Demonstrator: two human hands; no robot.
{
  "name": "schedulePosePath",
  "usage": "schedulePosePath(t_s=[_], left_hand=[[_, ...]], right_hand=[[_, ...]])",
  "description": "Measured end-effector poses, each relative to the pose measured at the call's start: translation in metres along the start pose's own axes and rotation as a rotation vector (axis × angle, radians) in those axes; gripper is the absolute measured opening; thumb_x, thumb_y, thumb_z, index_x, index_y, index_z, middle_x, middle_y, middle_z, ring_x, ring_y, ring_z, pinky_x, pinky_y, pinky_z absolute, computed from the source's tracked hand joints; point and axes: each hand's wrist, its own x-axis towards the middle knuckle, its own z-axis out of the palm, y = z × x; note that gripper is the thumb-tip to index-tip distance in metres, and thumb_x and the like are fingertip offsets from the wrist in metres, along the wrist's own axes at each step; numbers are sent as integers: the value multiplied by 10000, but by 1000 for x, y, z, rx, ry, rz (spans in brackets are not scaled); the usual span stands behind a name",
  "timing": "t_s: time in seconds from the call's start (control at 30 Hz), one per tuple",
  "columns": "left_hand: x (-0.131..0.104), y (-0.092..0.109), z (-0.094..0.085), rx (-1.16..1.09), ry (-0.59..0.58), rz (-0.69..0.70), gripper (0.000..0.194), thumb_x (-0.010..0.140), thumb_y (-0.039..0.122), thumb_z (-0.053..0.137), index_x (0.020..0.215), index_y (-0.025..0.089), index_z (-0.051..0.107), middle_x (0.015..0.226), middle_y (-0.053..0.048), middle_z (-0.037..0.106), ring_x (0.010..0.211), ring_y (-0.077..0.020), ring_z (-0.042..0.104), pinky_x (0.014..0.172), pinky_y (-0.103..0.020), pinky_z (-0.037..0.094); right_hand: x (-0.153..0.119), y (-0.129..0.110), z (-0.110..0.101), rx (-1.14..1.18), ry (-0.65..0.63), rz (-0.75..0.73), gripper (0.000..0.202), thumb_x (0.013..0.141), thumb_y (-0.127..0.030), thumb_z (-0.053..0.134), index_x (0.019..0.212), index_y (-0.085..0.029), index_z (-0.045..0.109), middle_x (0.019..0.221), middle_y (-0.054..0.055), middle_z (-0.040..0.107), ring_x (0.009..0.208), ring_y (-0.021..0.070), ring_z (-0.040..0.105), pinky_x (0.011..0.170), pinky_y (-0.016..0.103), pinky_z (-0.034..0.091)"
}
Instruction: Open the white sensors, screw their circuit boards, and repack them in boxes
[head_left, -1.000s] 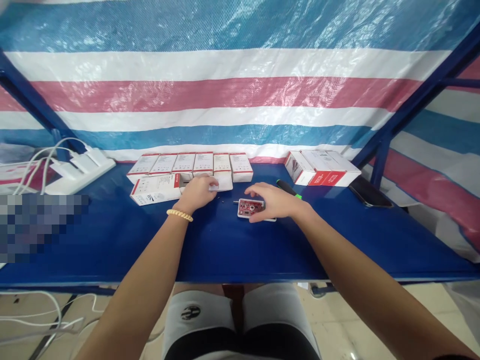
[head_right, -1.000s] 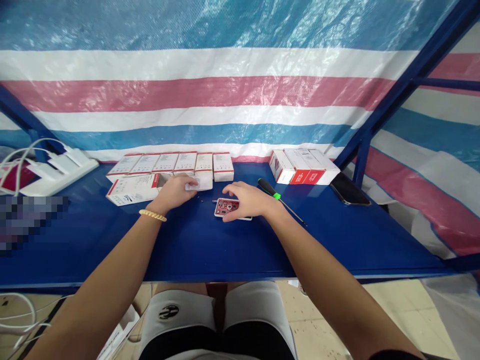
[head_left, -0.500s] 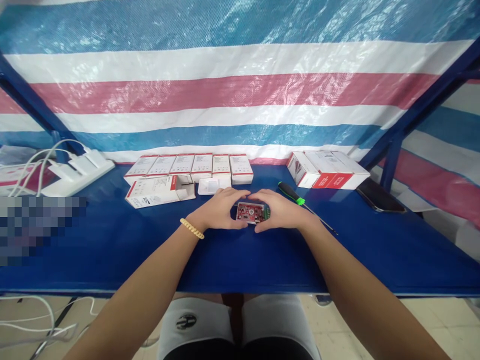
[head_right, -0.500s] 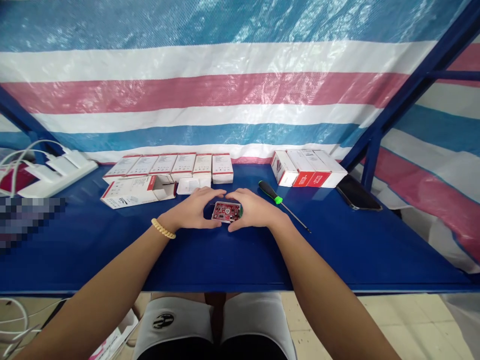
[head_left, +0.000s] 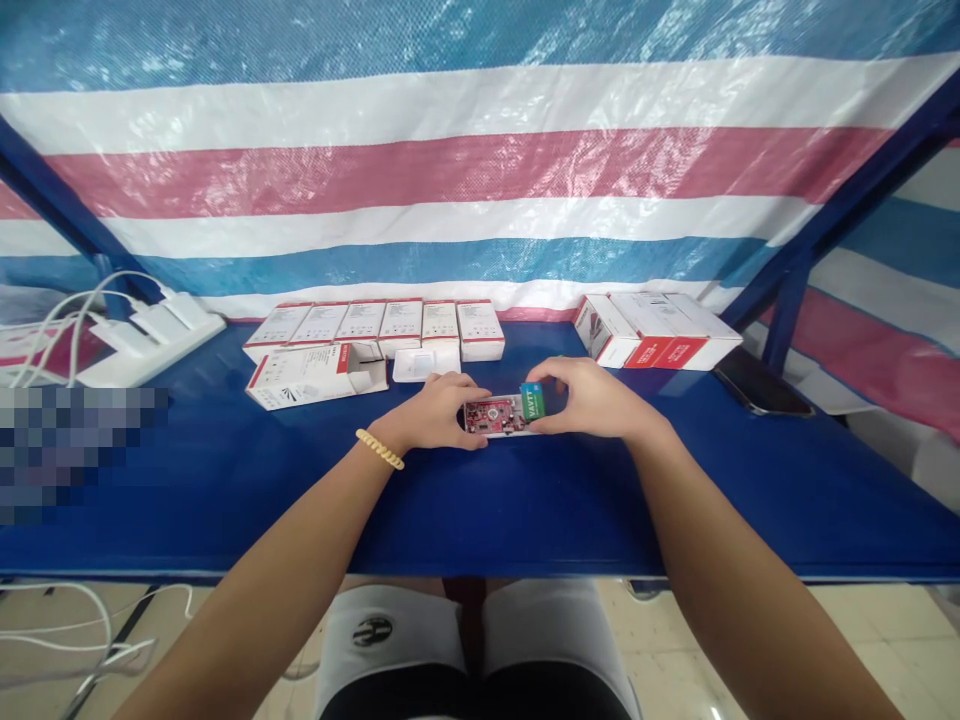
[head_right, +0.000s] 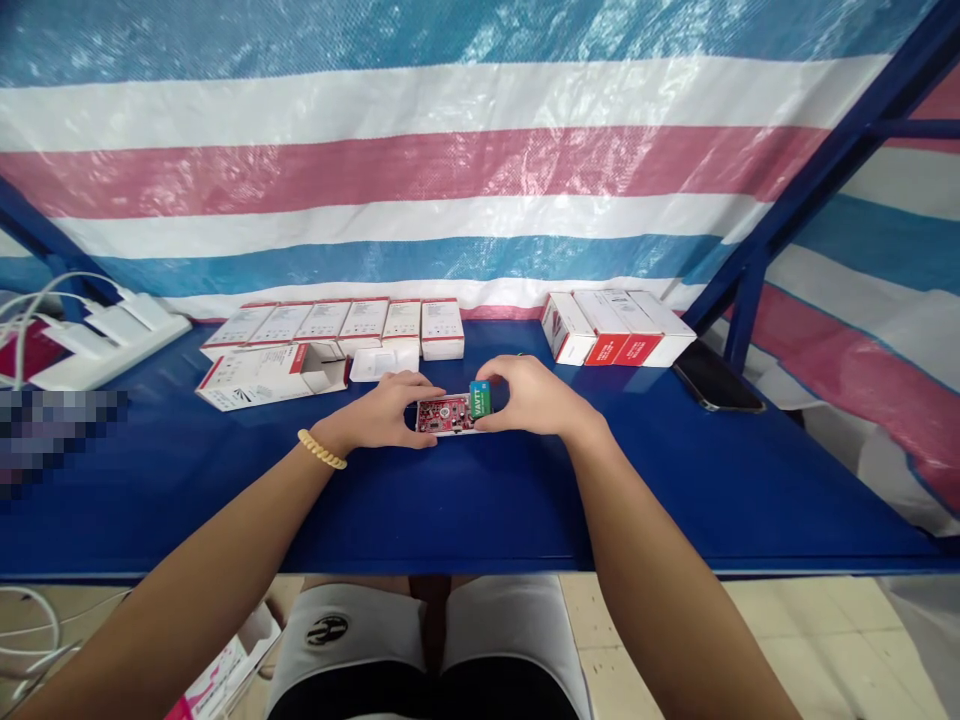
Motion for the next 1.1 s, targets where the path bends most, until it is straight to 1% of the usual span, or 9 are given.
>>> schedulePosePath(t_s=[0.2, 0.33, 0.43, 0.5, 0.57, 0.67, 0.77, 0.93, 1.1], left_hand=[[-1, 3, -2, -35, -10, -19, 639, 704, 474, 782, 1262, 199, 633, 1151, -98, 642, 1078, -303, 582, 973, -448, 397], [-1, 5, -2, -80, 11, -21, 704, 678, 539, 796, 1263, 195, 610, 1169, -102, 651, 1116, -317, 577, 986, -456, 389], [-1, 6, -2, -116, 39, 0, 538, 787, 528, 717, 1207, 201, 640, 1141, -85, 671, 1091, -280, 593, 972, -430, 394], [0, 5, -1, -121, 78, 29, 362, 883, 470, 627, 1122, 203, 678, 1086, -67, 690, 1041, -242, 608, 945, -404, 406], [1, 4, 0, -107, 125, 74, 284, 943, 419, 547, 1022, 200, 710, 1017, -60, 700, 980, -212, 618, 914, -382, 425], [2, 3, 1, -104, 195, 134, 317, 978, 390, 487, 943, 192, 732, 946, -69, 704, 912, -193, 620, 864, -353, 462], [2, 3, 0, -95, 242, 142, 315, 984, 380, 488, 971, 186, 736, 947, -78, 713, 902, -194, 629, 834, -332, 486], [2, 2, 2, 12, 220, 187, 340, 1005, 378, 457, 1057, 175, 725, 942, -86, 732, 870, -204, 648, 799, -332, 482], [3, 2, 4, 87, 222, 142, 377, 1017, 399, 420, 1021, 173, 722, 883, -80, 736, 817, -204, 658, 756, -328, 466]], right_hand=[[-3, 4, 5, 462, 161, 8, 436, 584, -331, 837, 899, -211, 561, 832, 17, 682, 768, 187, 658, 723, 333, 547], [0, 4, 15, 730, 151, 87, 570, 552, -357, 869, 897, -251, 428, 858, 4, 702, 752, 193, 700, 686, 342, 566], [4, 3, 22, 841, 155, 109, 648, 528, -402, 888, 907, -265, 381, 823, -15, 697, 694, 186, 705, 666, 347, 570], [6, 3, 26, 865, 173, 108, 668, 523, -427, 890, 913, -269, 371, 807, -24, 689, 676, 178, 698, 671, 350, 570], [8, 4, 29, 861, 178, 109, 669, 528, -449, 883, 923, -270, 373, 789, -35, 672, 659, 170, 684, 663, 346, 564], [10, 7, 32, 805, 157, 115, 616, 571, -461, 849, 938, -263, 396, 765, -45, 637, 652, 164, 660, 637, 330, 541], [10, 8, 33, 740, 128, 111, 535, 619, -435, 804, 936, -254, 414, 780, -38, 617, 680, 161, 640, 630, 316, 517], [9, 3, 33, 705, 133, 87, 488, 616, -306, 758, 959, -254, 414, 872, -13, 619, 783, 167, 631, 654, 296, 498], [9, 0, 36, 714, 115, 62, 559, 636, -201, 668, 1137, -264, 429, 891, -22, 561, 751, 144, 617, 645, 284, 508]])
